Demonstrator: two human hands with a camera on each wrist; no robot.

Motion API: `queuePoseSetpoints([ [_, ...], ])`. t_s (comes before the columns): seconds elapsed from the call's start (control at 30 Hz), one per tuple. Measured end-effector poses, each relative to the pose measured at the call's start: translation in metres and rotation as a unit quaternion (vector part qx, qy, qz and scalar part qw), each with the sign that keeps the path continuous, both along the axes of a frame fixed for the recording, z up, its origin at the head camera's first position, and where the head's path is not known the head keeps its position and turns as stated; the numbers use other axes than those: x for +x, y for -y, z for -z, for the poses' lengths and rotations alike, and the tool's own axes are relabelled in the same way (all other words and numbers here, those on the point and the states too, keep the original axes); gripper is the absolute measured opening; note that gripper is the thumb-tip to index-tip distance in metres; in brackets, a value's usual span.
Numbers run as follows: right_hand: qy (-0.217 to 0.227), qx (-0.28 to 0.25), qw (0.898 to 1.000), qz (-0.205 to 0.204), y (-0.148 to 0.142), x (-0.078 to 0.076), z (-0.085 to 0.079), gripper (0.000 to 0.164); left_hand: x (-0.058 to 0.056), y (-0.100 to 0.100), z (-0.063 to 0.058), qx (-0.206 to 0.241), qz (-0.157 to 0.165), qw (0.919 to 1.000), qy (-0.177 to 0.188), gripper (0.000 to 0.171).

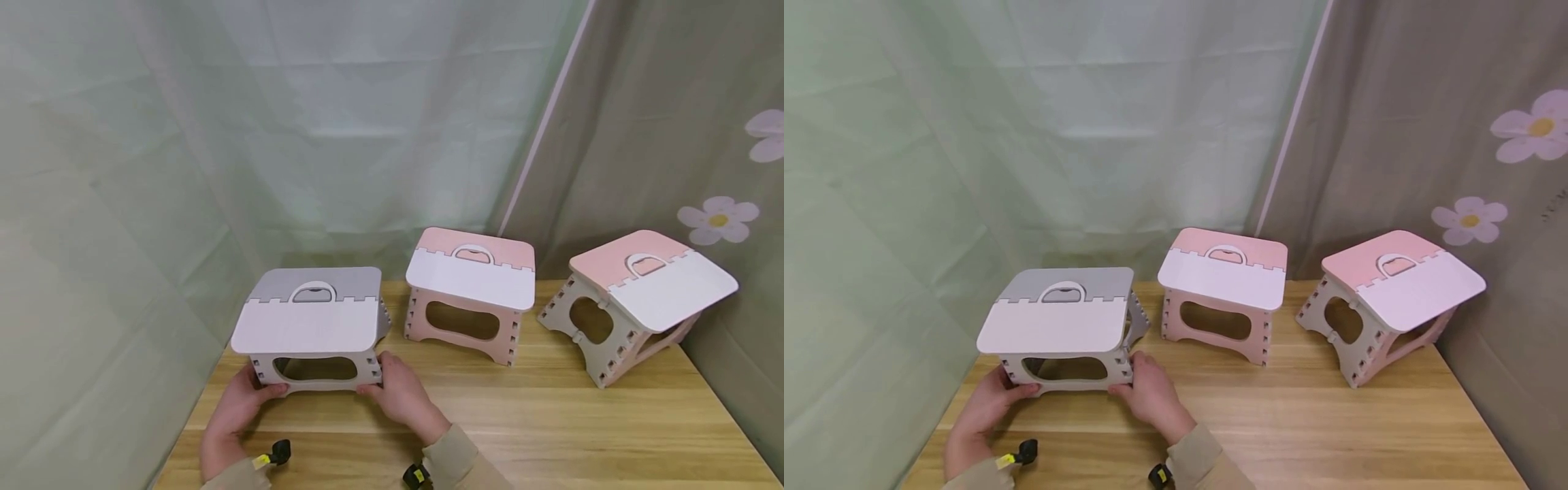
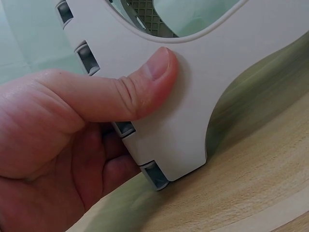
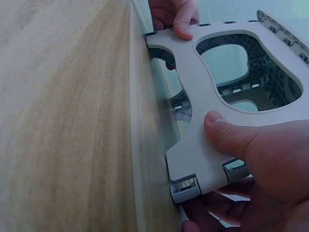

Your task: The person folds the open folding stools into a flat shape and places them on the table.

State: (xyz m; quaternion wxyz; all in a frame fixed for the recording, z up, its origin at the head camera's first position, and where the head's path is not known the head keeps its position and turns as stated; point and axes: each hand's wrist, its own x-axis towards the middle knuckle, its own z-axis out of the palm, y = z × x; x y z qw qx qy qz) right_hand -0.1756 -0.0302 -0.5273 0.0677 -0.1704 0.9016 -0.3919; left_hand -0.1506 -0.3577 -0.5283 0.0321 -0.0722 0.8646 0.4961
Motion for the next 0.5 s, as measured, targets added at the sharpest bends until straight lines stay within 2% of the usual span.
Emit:
queuePoseSetpoints([
  [0.5,0.004,-0.006,1.000,-0.006,-0.0021,-0.0030,0.0022,0.052,-0.0001,0.0004,-0.0018,-0.013,0.006,0.9999,-0.001,0.069],
])
